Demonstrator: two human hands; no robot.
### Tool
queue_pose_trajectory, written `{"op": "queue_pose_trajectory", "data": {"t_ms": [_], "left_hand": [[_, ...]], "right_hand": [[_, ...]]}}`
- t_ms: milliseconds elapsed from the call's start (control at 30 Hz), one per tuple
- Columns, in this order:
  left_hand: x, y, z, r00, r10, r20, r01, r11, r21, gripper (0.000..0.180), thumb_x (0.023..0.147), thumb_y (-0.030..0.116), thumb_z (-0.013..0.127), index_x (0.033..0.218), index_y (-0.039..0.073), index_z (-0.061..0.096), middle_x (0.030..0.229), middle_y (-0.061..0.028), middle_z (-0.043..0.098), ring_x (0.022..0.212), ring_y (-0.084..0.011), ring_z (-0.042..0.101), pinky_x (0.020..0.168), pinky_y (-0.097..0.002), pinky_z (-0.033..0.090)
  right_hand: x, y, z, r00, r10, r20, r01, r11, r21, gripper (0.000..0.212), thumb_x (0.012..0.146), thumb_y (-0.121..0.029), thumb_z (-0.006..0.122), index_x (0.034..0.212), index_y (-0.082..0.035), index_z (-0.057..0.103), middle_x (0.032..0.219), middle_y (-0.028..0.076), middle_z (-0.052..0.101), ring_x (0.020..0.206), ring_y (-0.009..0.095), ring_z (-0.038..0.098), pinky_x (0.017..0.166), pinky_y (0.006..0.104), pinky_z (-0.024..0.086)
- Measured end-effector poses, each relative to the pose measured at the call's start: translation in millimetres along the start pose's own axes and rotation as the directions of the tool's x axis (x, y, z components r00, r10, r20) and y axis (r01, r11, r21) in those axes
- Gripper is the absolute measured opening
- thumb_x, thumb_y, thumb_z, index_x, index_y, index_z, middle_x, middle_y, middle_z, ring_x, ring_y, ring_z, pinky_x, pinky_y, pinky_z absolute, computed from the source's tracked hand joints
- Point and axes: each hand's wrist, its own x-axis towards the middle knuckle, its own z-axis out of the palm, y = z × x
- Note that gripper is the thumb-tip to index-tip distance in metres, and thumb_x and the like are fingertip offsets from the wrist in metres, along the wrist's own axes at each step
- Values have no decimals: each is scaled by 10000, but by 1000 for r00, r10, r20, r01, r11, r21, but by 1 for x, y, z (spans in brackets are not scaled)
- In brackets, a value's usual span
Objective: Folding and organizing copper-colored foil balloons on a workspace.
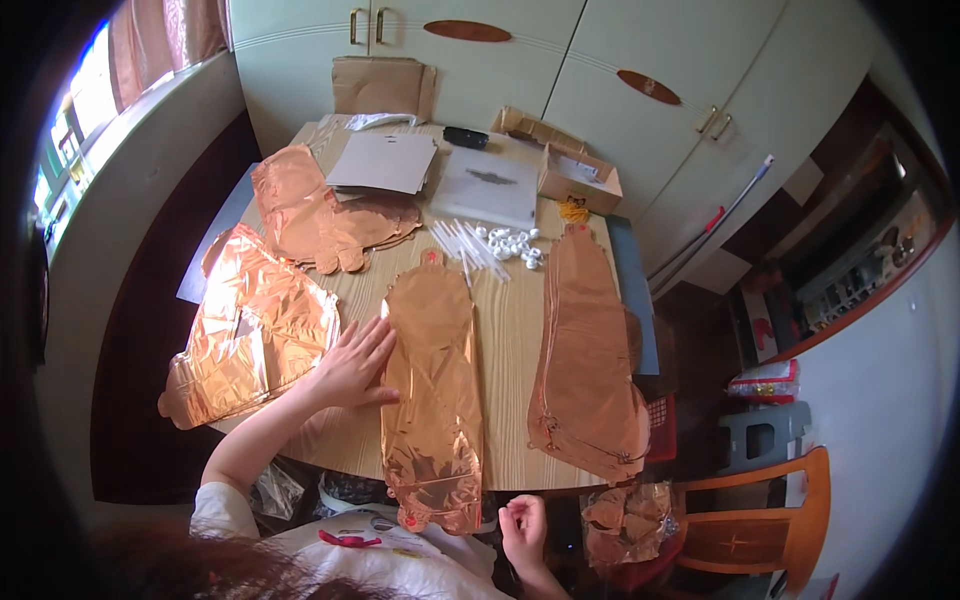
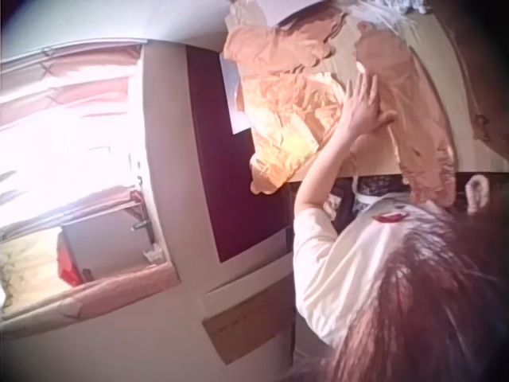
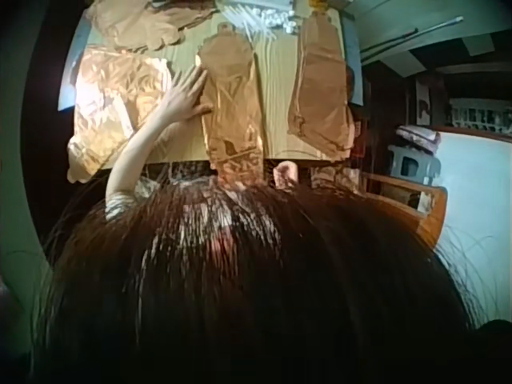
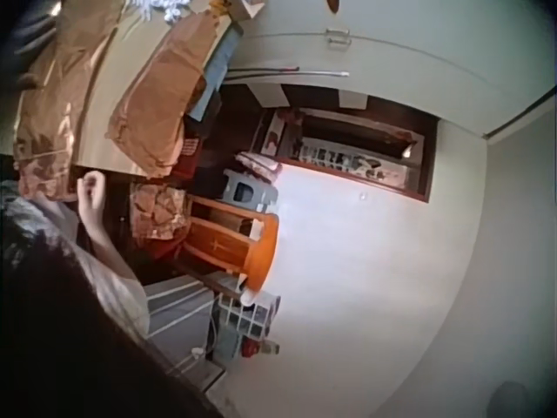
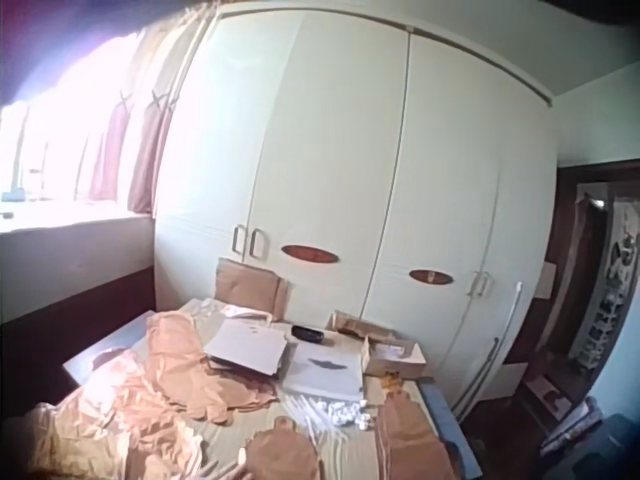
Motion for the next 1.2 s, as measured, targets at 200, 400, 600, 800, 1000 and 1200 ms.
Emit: {"op": "queue_pose_trajectory", "data": {"t_ms": [200, 400, 600, 800, 1000, 1200], "left_hand": [[-7, -9, 6, 999, 53, 11, -53, 998, 44, 1025, 833, 738, 489, 1460, -54, 316, 1511, -247, 333, 1442, -340, 271, 1174, -531, 186], [-7, -23, -4, 999, 43, 20, -45, 991, 129, 1054, 823, 773, 450, 1453, -64, 328, 1510, -225, 353, 1444, -317, 279, 1171, -559, 166], [-7, -32, 6, 998, 61, -18, -59, 993, 102, 1069, 818, 788, 438, 1462, -55, 313, 1517, -227, 338, 1449, -318, 266, 1169, -573, 148], [-7, -33, 6, 999, 51, -15, -50, 996, 72, 1069, 803, 804, 439, 1479, -15, 311, 1520, -229, 330, 1452, -324, 256, 1164, -590, 135], [-7, -33, 6, 999, 52, -17, -51, 997, 53, 1033, 794, 818, 433, 1502, 73, 320, 1531, -231, 309, 1461, -327, 232, 1159, -609, 121], [-5, -33, 6, 999, 44, -5, -43, 998, 50, 1029, 782, 829, 438, 1505, 105, 326, 1540, -228, 293, 1464, -330, 223, 1155, -623, 110]], "right_hand": [[-4, -2, 16, 748, 486, 452, -637, 719, 280, 314, 1017, -250, 491, 1178, 1, 586, 1052, 54, 656, 930, 109, 615, 817, 274, 503], [11, -9, 45, 781, 466, 416, -612, 704, 362, 242, 1004, -228, 560, 879, -43, 656, 775, -43, 586, 704, 32, 517, 647, 198, 448], [13, -12, 54, 848, 399, 348, -489, 842, 227, 257, 991, -201, 591, 814, -26, 654, 706, -40, 569, 641, 29, 499, 580, 205, 436], [13, -7, 45, 834, 402, 377, -505, 833, 228, 208, 977, -150, 601, 852, 7, 653, 734, 2, 617, 619, 62, 563, 576, 216, 468], [17, -9, 32, 823, 385, 418, -466, 878, 108, 248, 990, -194, 592, 908, 23, 681, 763, 7, 648, 665, 53, 587, 618, 210, 499], [14, -7, 31, 838, 355, 414, -443, 885, 139, 247, 992, -181, 588, 922, 37, 682, 781, 5, 654, 677, 46, 585, 622, 214, 506]]}}
